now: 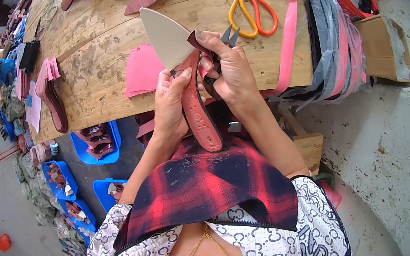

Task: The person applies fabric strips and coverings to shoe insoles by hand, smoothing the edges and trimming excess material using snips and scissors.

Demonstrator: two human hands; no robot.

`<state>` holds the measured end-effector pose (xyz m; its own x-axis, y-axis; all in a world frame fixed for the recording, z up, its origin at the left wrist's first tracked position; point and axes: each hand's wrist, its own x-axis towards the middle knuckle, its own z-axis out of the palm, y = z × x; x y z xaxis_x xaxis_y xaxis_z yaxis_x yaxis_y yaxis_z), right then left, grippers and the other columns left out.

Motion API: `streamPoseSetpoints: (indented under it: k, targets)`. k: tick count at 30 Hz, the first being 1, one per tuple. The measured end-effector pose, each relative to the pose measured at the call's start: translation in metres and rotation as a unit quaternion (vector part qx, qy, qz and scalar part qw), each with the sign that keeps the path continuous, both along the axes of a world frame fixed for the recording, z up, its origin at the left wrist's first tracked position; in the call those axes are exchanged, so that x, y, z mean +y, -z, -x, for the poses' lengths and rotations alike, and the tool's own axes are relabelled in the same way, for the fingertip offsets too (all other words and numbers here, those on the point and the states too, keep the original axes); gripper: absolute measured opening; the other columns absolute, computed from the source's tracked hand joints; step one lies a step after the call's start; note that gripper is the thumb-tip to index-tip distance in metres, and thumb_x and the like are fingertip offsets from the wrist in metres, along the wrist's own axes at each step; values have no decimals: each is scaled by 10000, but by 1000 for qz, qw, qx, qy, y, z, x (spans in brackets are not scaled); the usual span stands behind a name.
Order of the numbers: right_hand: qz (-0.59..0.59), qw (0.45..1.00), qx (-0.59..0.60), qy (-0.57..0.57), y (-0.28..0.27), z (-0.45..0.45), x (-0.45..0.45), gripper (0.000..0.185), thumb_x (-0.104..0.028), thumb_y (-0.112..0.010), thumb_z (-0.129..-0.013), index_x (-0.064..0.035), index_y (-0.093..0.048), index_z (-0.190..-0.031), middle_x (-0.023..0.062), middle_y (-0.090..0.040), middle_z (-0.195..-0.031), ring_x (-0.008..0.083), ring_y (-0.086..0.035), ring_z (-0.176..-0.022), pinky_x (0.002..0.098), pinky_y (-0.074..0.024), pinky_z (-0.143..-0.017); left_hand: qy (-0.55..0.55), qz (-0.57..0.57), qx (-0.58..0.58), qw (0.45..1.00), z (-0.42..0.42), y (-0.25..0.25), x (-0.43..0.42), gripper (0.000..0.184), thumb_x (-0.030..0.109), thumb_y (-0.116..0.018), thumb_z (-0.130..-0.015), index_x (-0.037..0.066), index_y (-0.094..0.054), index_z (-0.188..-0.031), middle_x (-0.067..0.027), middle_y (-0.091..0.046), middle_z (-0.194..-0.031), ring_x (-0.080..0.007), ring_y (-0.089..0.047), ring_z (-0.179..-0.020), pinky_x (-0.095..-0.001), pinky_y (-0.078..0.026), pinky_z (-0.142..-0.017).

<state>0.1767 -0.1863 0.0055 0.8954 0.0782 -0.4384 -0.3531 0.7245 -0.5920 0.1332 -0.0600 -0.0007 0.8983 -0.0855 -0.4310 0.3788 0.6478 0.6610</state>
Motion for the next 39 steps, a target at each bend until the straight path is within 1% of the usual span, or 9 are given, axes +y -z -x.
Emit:
streamPoseSetpoints:
  k: [11, 16, 22, 24, 26, 30, 32, 35, 39]
  targets:
    - [544, 736, -401, 34, -33, -21, -39, 187, -100, -607, -904, 34, -549, -787, 60, -471, -706, 144, -435, -632, 287, -371, -584, 109, -205, -170, 958, -33, -15, 15, 559, 119, -665, -874, 25, -340, -1319, -171, -586, -1152, -259, -627, -1006, -374, -525, -870]
    - [411, 867, -280, 37, -59, -13, -35, 191, -126, -563, -911, -42, -517, -746, -66, -421, -698, 33, -373, -655, 234, -308, -561, 162, -725, -575, 343, -55, -79, 31, 871, 276, -756, -682, -13, -353, -1399, -196, -373, -1451, -355, -273, -1403, -505, -183, -1159]
    - [479, 725, -286, -403, -65, -47, -83, 258, -216, -597, -935, 34, -603, -869, 14, -510, -614, 119, -483, -487, 303, -426, -485, 386, -666, -498, 400, -40, -124, 75, 985, 605, -789, -499, -32, -516, -1199, -213, -543, -1079, -361, -496, -1114, -516, -330, -998]
    - [703, 619, -287, -203, -60, -75, -132, 247, -188, -590, -939, 43, -605, -852, 46, -529, -626, 127, -510, -502, 329, -444, -493, 397, -644, -462, 463, -35, -91, 96, 899, 617, -777, -541, -7, -547, -1145, -189, -547, -1013, -336, -523, -1021, -476, -373, -930]
    - [832, 291, -469, 60, -101, -55, -117, 207, -156, -579, -938, 40, -611, -881, 87, -568, -663, 139, -565, -539, 315, -468, -511, 416, -571, -394, 588, -17, -49, 103, 791, 607, -760, -637, 31, -543, -1132, -149, -544, -970, -300, -537, -937, -405, -419, -863]
    - [385, 872, -176, -245, -78, 44, -36, 260, -222, -540, -962, 20, -633, -972, 104, -647, -781, 133, -583, -558, 263, -464, -515, 520, -121, -167, 829, -17, -48, 102, 611, 525, -621, -842, 14, -539, -1166, -131, -598, -1061, -259, -592, -1028, -361, -468, -924]
    - [373, 834, -89, -396, -68, 61, -4, 419, -374, -512, -977, 22, -643, -945, 83, -647, -718, 110, -568, -544, 240, -424, -458, 427, 119, 21, 896, -13, -66, 107, 549, 463, -594, -885, 0, -546, -1176, -108, -609, -1115, -242, -616, -1029, -345, -476, -968]
    - [329, 921, -115, -172, -62, 66, 17, 321, -331, -568, -956, -20, -645, -943, 56, -651, -683, 105, -560, -525, 231, -403, -460, 336, -50, 10, 941, 3, -104, 89, 622, 474, -671, -831, -28, -548, -1177, -100, -611, -1121, -210, -619, -1014, -335, -463, -990]
    - [245, 959, -121, -81, -46, 57, -6, 219, -251, -651, -909, -49, -631, -990, 67, -662, -764, 109, -571, -571, 248, -429, -493, 506, -307, -160, 790, 1, -128, 90, 934, 500, -870, -555, -25, -520, -1244, -73, -612, -1096, -134, -540, -1077, -329, -437, -981]
